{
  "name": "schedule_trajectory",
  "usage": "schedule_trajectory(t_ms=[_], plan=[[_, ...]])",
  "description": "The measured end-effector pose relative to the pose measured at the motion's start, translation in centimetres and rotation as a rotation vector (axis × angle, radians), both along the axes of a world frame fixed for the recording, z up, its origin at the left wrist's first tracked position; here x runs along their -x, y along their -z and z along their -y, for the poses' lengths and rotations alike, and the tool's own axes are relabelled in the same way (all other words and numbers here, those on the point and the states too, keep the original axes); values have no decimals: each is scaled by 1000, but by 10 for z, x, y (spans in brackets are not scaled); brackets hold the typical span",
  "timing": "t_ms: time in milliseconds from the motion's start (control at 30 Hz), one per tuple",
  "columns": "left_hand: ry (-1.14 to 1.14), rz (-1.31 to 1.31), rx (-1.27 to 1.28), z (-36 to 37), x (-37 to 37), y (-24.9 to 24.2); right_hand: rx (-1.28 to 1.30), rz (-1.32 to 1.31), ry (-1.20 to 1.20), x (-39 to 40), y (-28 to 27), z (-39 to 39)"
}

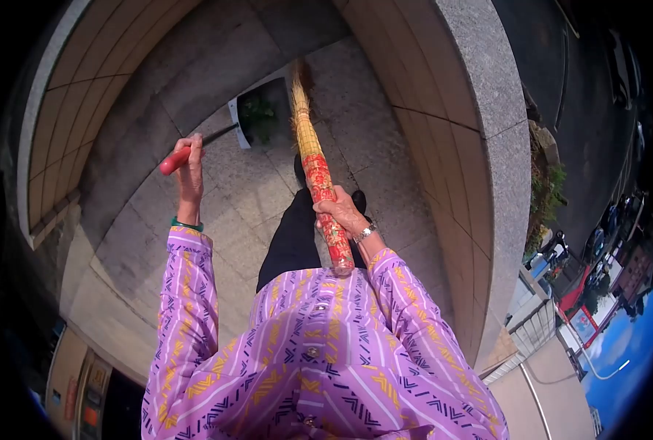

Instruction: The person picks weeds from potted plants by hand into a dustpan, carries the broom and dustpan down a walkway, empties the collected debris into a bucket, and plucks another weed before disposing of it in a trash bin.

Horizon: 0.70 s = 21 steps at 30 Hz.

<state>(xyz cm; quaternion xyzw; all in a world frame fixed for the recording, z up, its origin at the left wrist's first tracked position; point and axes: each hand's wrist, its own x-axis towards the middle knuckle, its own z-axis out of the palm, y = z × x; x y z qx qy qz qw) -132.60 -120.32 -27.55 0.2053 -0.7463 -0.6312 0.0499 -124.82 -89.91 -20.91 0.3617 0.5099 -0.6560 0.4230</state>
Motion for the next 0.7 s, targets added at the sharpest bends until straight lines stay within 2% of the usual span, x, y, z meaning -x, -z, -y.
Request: schedule_trajectory(t_ms=[33, 100, 133, 167, 300, 400, 533, 600, 700], plan=[[-47, 25, -27, 1, -2, 4, 44, -5, 39, 6, -3, 3], [-101, 51, -57, 2, -9, 4, 40, -59, -71, 13, -25, -11], [-158, 103, -161, 2, -9, 1, 23, -55, -89, 15, -34, -18], [-215, 157, -264, 2, -11, -1, 1, -61, -142, 16, -44, -26], [-403, 178, -356, 19, -11, 6, -162, -133, -263, 45, -75, -39], [-595, 226, -414, 36, -21, 19, -256, -145, -233, 64, -65, -51], [-740, 239, -455, 47, -25, 18, -312, -194, -215, 96, -21, -56], [-777, 216, -448, 44, -30, 16, -393, -152, -374, 105, -4, -49], [-824, 185, -424, 48, -34, 18, -301, -88, -447, 110, 8, -23]])
